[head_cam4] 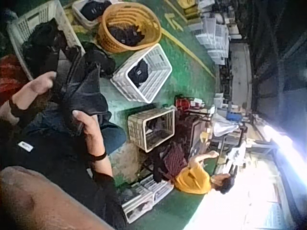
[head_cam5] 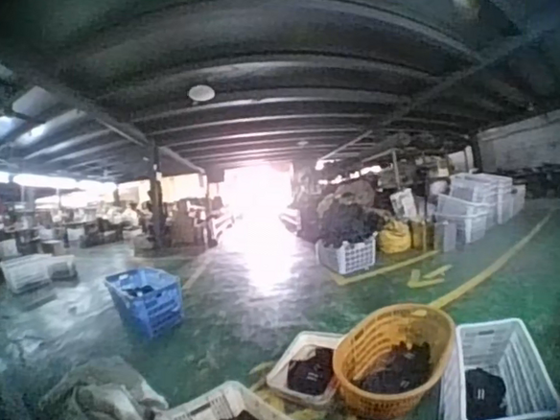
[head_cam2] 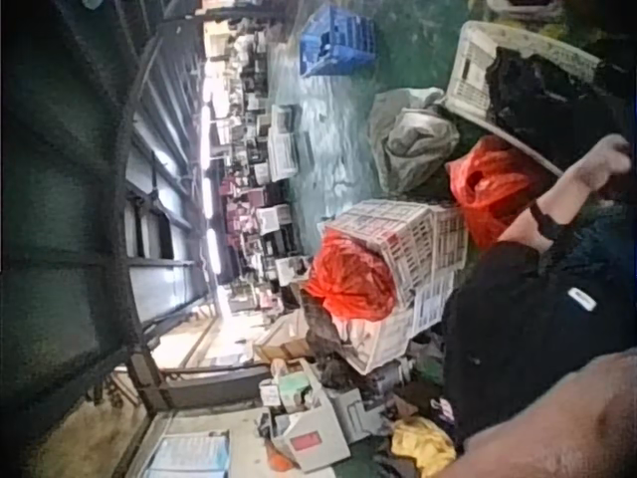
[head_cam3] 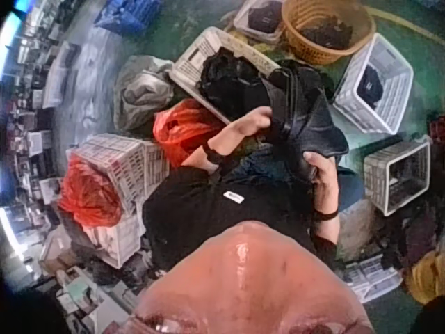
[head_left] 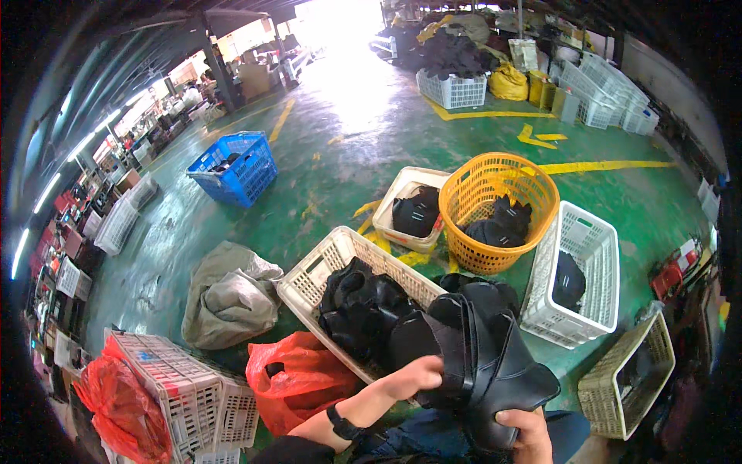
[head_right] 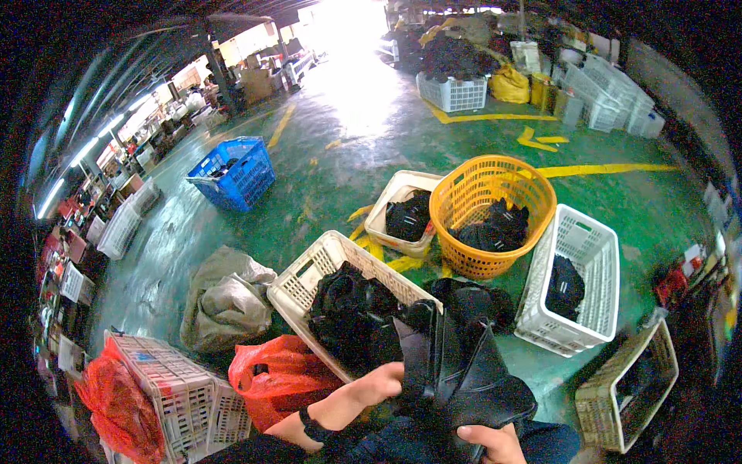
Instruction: The person is threading laces or cords through shoe components and organizing materials in a manufacturing facility.
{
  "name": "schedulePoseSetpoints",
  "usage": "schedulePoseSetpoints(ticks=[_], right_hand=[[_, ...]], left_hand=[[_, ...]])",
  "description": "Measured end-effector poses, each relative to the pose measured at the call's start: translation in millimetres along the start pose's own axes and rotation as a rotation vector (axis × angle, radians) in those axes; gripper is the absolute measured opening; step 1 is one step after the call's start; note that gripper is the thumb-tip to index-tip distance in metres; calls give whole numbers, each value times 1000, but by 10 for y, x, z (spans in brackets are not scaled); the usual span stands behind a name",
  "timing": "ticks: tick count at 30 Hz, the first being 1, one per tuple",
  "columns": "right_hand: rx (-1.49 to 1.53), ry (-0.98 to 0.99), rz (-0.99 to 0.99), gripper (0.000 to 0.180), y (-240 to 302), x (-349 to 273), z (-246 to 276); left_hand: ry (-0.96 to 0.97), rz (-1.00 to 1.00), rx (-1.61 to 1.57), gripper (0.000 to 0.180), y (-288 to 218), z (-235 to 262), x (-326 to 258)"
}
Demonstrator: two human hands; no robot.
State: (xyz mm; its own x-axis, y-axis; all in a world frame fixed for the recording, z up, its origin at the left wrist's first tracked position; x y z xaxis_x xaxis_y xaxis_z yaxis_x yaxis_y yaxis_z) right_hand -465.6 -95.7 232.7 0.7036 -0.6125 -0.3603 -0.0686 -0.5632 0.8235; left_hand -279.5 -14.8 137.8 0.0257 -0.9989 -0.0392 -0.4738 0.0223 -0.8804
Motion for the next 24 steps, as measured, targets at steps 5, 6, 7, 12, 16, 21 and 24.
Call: schedulePoseSetpoints(ticks=[5, 6, 7, 12, 16, 21, 24], right_hand=[[-93, 70, -53, 65, 52, -74, -26], [-113, 86, -67, 66, 55, -97, -44], [-132, 101, -82, 67, 58, -118, -60], [-430, 211, 22, 70, 19, -117, -78], [-750, 377, 193, 60, -59, -39, -29], [-405, 320, -177, 50, -165, -146, 10], [-178, 174, -105, 41, -441, -124, 577]], left_hand=[[95, 11, -1041, 53, 425, 396, 221], [100, 8, -994, 53, 434, 385, 161], [105, 5, -948, 53, 427, 360, 166], [102, -36, -711, 52, 240, 215, 229], [95, -77, -514, 52, 147, 214, 2], [64, -106, -283, 51, -157, 216, -515], [73, -131, -220, 51, -328, 167, -218]])
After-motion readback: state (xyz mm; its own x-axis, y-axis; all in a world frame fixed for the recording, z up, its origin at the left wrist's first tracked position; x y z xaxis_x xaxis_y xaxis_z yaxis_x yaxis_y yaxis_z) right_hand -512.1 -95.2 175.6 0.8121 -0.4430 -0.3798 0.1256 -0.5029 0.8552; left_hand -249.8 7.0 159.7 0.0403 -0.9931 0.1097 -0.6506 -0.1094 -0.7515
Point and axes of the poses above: each hand's wrist, its own x-axis towards the middle knuckle, its own z-axis out of the back of the hand, y = z × x, the point moved 5 cm from there along x, towards the middle knuckle, and after that the axes turned 8 degrees about -y, right-handed, at the moved point
